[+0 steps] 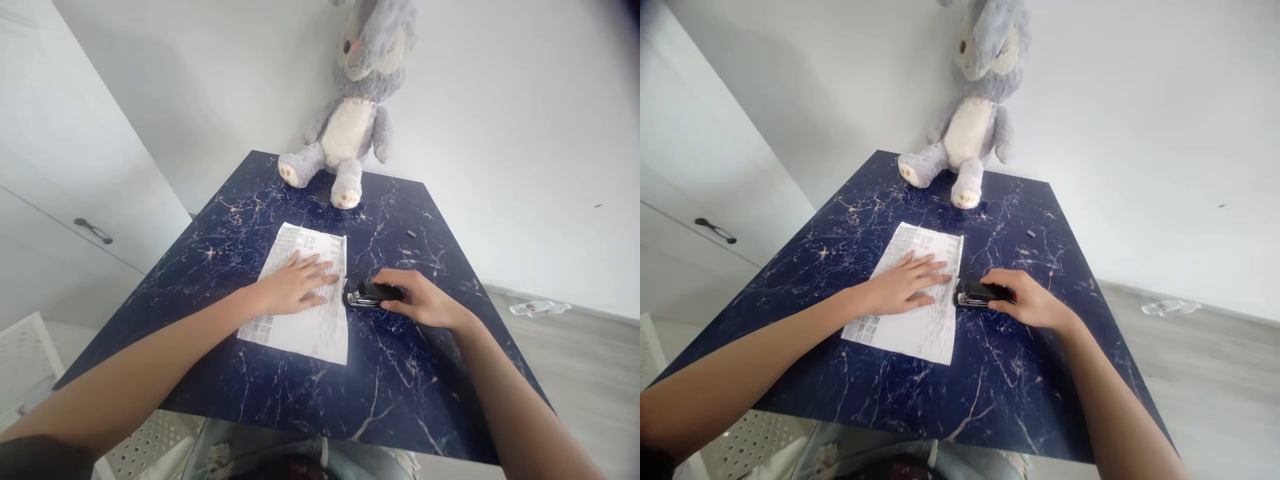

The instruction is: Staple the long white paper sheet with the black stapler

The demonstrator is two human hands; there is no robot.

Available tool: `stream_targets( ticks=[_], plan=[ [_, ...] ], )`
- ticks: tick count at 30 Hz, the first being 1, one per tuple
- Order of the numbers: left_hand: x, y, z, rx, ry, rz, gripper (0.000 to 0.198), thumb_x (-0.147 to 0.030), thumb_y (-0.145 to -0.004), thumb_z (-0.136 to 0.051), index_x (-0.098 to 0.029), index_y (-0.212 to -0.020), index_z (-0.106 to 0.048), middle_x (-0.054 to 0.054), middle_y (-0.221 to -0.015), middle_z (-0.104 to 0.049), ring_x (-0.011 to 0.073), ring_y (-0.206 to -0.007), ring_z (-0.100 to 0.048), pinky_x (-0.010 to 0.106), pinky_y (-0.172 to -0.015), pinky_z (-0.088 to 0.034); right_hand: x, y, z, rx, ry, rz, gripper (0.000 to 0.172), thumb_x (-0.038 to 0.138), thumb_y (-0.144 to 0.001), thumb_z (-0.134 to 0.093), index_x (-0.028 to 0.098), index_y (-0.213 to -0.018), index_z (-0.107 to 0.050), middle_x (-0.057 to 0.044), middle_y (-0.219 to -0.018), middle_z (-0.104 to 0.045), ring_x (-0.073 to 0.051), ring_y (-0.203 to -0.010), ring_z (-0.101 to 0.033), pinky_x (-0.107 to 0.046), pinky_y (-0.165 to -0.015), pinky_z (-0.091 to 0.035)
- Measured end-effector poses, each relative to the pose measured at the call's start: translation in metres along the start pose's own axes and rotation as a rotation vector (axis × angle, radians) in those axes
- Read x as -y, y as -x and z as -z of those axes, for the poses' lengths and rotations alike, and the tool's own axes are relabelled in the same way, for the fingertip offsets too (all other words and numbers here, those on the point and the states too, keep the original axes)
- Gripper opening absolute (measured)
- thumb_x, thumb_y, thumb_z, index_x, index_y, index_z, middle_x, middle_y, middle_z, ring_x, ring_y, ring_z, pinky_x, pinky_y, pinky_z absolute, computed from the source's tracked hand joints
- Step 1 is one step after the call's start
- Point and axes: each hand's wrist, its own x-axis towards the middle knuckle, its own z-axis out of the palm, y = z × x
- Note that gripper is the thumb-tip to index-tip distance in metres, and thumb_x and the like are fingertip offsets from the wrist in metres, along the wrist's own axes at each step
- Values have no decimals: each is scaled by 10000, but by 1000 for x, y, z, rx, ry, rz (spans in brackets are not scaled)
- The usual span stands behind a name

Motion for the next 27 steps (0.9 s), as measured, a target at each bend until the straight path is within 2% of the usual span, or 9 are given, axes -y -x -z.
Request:
stream_targets(
  ticks=[4,6,9,13,17,19,22,25,27],
  plan=[
    [-5,-2,-1,-9,-16,37,669,-603,-999,-446,-366,-1604,-288,19,-1703,-199,360,-1578,-66,627,-1244,37,4,3,6,119,-25,79,253,364,-955,-649,202,-1146,-682,-66,-1002,-675,-190,-839,-604,-309,-702,-472],
    [-11,-4,-2,1,-18,-2,595,-537,-1026,-422,-397,-1593,-305,-14,-1703,-199,342,-1583,-37,624,-1246,46,6,4,7,163,-46,116,243,343,-954,-651,206,-1150,-694,-61,-986,-669,-181,-814,-598,-313,-703,-474],
    [-21,-7,-4,55,19,-105,495,-469,-1048,-396,-452,-1542,-383,-62,-1689,-239,301,-1586,-69,598,-1260,35,12,3,5,211,-76,148,250,319,-951,-653,211,-1171,-698,-59,-990,-660,-173,-797,-599,-312,-704,-479],
    [-21,-7,-7,-5,58,-46,429,-447,-1057,-377,-371,-1455,-517,-6,-1679,-278,311,-1576,-141,605,-1261,4,26,-1,-2,237,-126,198,256,302,-960,-638,209,-1190,-700,-66,-1005,-657,-172,-810,-607,-302,-700,-487],
    [-14,-6,-6,-66,61,11,383,-415,-1055,-391,-307,-1378,-567,36,-1666,-302,332,-1568,-166,619,-1258,-47,35,-2,-8,292,-160,222,253,282,-950,-644,223,-1188,-706,-61,-1002,-658,-170,-805,-610,-289,-672,-491],
    [-13,-5,-5,-79,65,16,362,-386,-1059,-382,-300,-1355,-570,43,-1659,-310,332,-1560,-192,628,-1253,-70,36,-3,-10,278,-143,217,257,285,-953,-640,223,-1196,-698,-64,-1012,-659,-181,-830,-616,-306,-704,-502],
    [-15,-5,-4,-109,71,31,357,-359,-1068,-358,-308,-1363,-553,52,-1642,-339,322,-1547,-229,644,-1247,-76,33,-6,-13,184,-108,187,261,304,-977,-612,206,-1209,-681,-75,-1020,-655,-195,-862,-615,-332,-757,-504],
    [-18,-4,2,-115,109,9,386,-414,-1060,-397,-328,-1416,-517,53,-1635,-355,306,-1536,-266,628,-1254,-67,30,-9,-17,133,-108,166,263,336,-983,-609,192,-1193,-671,-78,-1018,-649,-198,-867,-608,-331,-762,-499],
    [-19,-1,7,-72,160,-44,423,-479,-1038,-449,-350,-1434,-517,34,-1620,-393,286,-1520,-313,589,-1268,-73,28,-9,-19,132,-108,163,259,350,-981,-612,191,-1176,-670,-78,-1018,-651,-201,-867,-605,-333,-763,-499]
  ],
)
